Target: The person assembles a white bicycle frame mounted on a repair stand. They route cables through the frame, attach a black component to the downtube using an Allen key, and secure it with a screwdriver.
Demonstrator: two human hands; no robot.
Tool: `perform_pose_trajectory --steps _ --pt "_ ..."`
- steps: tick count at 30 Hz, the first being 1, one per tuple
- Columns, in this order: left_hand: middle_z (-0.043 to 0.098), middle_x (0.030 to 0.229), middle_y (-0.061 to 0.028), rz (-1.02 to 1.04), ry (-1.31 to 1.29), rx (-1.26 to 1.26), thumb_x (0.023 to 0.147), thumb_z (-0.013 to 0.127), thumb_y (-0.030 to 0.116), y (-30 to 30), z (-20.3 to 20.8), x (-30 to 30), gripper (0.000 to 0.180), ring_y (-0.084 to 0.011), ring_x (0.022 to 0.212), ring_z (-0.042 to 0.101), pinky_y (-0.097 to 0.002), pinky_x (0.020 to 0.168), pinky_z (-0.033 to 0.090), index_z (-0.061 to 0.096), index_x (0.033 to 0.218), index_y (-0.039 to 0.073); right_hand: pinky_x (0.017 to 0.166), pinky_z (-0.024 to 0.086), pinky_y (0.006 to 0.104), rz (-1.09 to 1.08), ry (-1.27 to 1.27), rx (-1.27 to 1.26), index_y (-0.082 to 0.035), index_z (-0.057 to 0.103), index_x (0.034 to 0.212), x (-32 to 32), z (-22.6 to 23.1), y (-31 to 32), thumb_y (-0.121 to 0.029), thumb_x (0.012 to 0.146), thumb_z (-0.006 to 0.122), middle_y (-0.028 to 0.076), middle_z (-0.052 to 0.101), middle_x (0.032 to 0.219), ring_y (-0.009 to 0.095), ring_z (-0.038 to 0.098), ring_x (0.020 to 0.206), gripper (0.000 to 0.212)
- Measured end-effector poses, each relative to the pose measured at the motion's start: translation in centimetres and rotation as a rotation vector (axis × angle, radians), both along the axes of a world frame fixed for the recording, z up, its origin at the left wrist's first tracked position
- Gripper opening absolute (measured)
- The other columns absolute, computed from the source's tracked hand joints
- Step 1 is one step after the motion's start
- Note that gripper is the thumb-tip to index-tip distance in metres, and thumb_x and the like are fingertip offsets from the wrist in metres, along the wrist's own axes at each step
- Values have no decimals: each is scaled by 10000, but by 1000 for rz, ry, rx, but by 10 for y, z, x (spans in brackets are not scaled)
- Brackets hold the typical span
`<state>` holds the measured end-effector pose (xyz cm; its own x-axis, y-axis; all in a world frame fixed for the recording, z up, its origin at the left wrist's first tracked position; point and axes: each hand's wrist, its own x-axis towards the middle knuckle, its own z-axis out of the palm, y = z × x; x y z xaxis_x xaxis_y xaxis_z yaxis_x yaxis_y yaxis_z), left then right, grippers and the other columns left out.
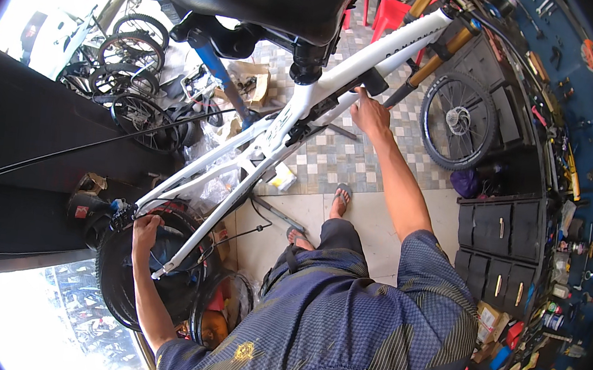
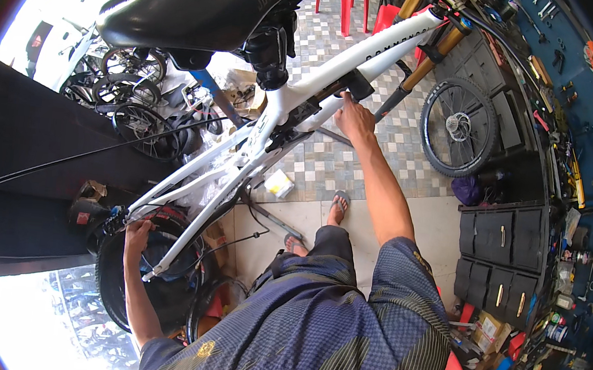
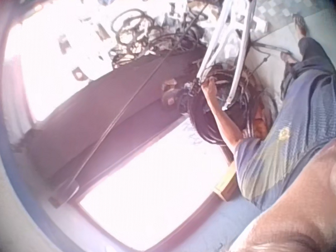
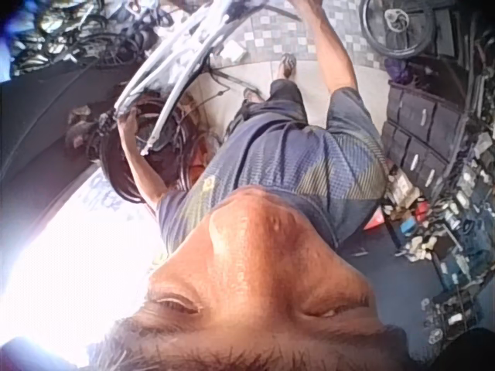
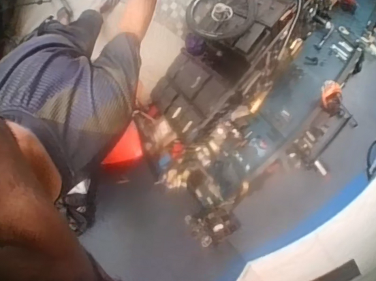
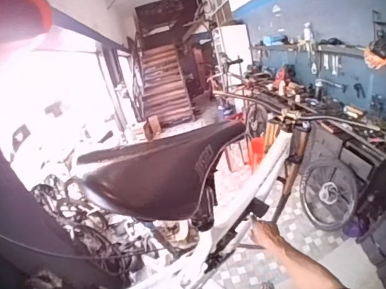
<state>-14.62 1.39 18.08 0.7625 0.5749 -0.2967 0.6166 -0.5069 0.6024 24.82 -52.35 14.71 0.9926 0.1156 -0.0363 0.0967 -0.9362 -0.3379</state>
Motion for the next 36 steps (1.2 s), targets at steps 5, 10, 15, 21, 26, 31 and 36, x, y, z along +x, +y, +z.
perform_pose_trajectory --steps 5,10,15,21,26,31,36 --pt "531 553 3 -9 -40 73 901 622 276 1 1 -10 305 -87 528 463 -310 506 352 726 789 12 950 541 473 39 150 -39 -62 537 1331 24 4 14 -234 871 601 219 703 1164 383 677 1093 495" --pt "453 496 37 151 -42 -83 917 618 241 4 9 -34 277 -46 399 368 -275 403 242 703 799 6 924 547 499 122 120 -125 -3 540 1303 31 -9 21 -232 836 581 284 702 1107 410 690 1051 523" --pt "459 507 52 179 -49 -169 930 616 222 -5 8 -34 263 -44 389 349 -270 397 226 702 810 5 942 539 472 12 184 71 -3 615 1252 47 -36 19 -241 830 606 269 688 1170 403 679 1082 484" --pt "466 526 57 222 -50 -136 944 625 231 -4 8 -48 278 -35 428 350 -270 429 230 712 809 5 991 526 430 80 284 -199 -55 687 1240 46 -9 43 -253 868 618 184 679 1272 334 650 1191 427" --pt "468 556 63 179 -85 -30 937 635 231 3 5 -37 272 -34 466 355 -274 454 230 718 803 10 1026 509 436 108 234 -222 -58 684 1243 45 3 34 -222 862 614 193 670 1281 332 638 1210 421" --pt "462 566 72 185 -37 -60 948 626 232 3 3 -43 273 -33 455 346 -264 450 224 714 814 11 1039 501 444 -54 262 -75 -36 590 1348 28 6 36 -225 867 607 233 616 1346 371 599 1254 517" --pt "422 555 89 165 -38 -200 998 601 246 -2 12 -43 280 -17 437 326 -235 422 221 713 901 8 962 536 475 -62 206 75 -6 494 1351 24 -14 32 -244 850 600 270 674 1194 407 663 1112 565"
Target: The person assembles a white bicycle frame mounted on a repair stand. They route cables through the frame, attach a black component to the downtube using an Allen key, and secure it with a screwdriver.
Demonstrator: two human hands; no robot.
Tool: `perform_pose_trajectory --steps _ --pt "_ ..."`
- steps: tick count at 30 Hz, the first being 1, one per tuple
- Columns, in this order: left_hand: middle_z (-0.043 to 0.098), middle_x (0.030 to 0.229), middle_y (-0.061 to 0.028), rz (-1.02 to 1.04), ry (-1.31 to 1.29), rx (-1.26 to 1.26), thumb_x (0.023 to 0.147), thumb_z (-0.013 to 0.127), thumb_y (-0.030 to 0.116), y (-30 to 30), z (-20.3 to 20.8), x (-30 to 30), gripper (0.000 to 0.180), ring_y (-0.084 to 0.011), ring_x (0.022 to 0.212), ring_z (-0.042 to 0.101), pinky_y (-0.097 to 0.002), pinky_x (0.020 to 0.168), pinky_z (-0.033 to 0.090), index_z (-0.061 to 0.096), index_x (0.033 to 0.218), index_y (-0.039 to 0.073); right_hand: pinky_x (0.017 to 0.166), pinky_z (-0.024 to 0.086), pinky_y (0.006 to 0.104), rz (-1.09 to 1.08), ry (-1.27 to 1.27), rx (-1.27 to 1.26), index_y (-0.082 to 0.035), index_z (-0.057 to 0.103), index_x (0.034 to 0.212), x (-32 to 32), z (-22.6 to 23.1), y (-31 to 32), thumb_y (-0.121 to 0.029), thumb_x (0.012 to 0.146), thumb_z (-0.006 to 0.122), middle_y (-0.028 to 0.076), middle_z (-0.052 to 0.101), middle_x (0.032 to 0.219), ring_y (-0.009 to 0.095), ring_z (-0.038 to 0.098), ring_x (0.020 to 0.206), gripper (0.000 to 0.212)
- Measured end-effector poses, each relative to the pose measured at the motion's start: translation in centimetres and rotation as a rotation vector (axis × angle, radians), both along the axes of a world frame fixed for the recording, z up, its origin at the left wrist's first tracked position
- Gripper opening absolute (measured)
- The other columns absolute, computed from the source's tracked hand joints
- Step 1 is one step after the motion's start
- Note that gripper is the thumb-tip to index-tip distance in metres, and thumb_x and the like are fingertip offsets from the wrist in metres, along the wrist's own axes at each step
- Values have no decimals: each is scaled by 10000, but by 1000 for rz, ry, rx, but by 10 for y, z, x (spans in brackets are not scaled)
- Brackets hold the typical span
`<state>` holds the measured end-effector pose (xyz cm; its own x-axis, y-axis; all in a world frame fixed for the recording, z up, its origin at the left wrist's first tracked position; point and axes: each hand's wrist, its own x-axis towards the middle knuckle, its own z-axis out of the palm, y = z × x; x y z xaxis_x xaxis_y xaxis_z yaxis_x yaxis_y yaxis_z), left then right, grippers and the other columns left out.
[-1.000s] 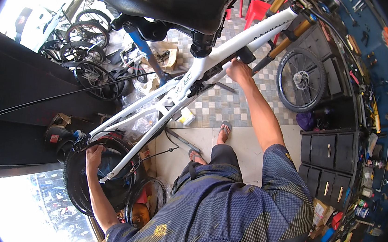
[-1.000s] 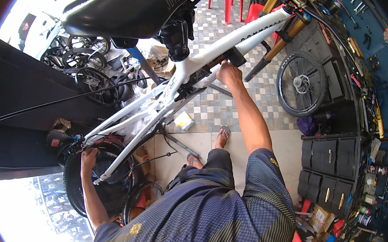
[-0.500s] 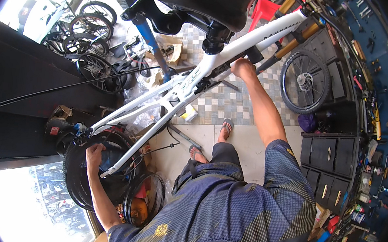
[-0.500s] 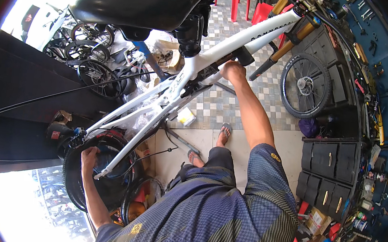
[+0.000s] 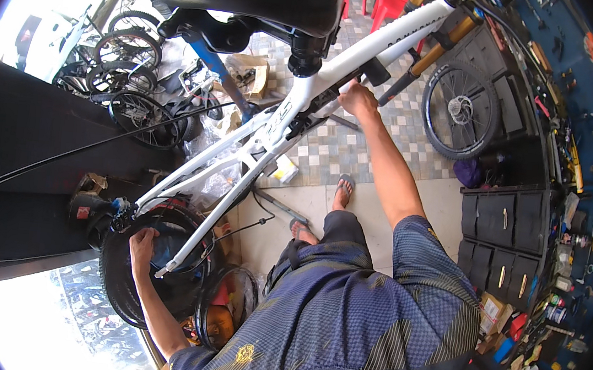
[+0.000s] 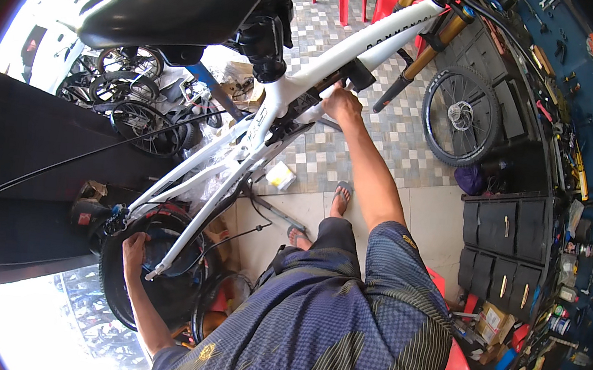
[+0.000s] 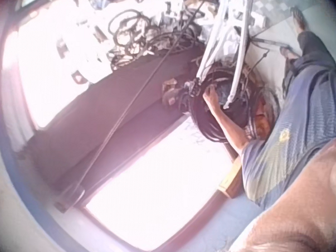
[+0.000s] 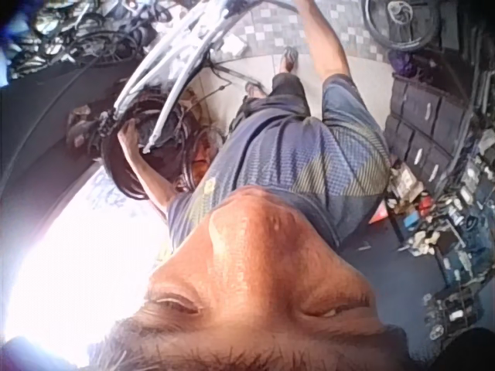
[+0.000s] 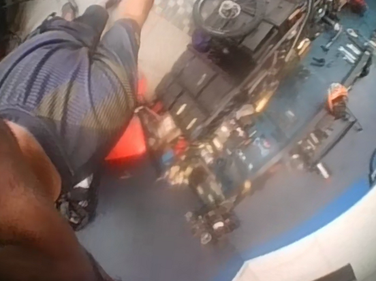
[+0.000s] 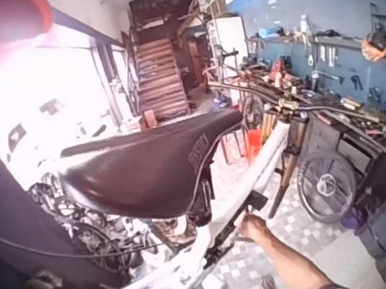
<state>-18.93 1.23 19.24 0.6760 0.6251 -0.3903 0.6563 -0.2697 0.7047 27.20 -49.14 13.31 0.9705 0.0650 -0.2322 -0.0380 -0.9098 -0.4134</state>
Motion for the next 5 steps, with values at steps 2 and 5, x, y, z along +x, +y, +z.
perform_pose_trajectory --steps 2,5 --pt "418 552 92 3 -26 -38 1014 592 253 0 2 -1 280 -15 430 323 -230 412 228 714 949 10 931 538 488 12 -49 20 9 487 1323 -6 -5 4 -245 838 606 276 698 1113 420 675 1059 560" --pt "425 550 92 13 -50 -73 1026 586 259 1 1 -2 280 -17 424 328 -229 403 242 718 1002 14 939 531 500 -44 -108 128 -19 369 1414 -16 -11 11 -238 838 627 282 691 1128 426 675 1055 668"
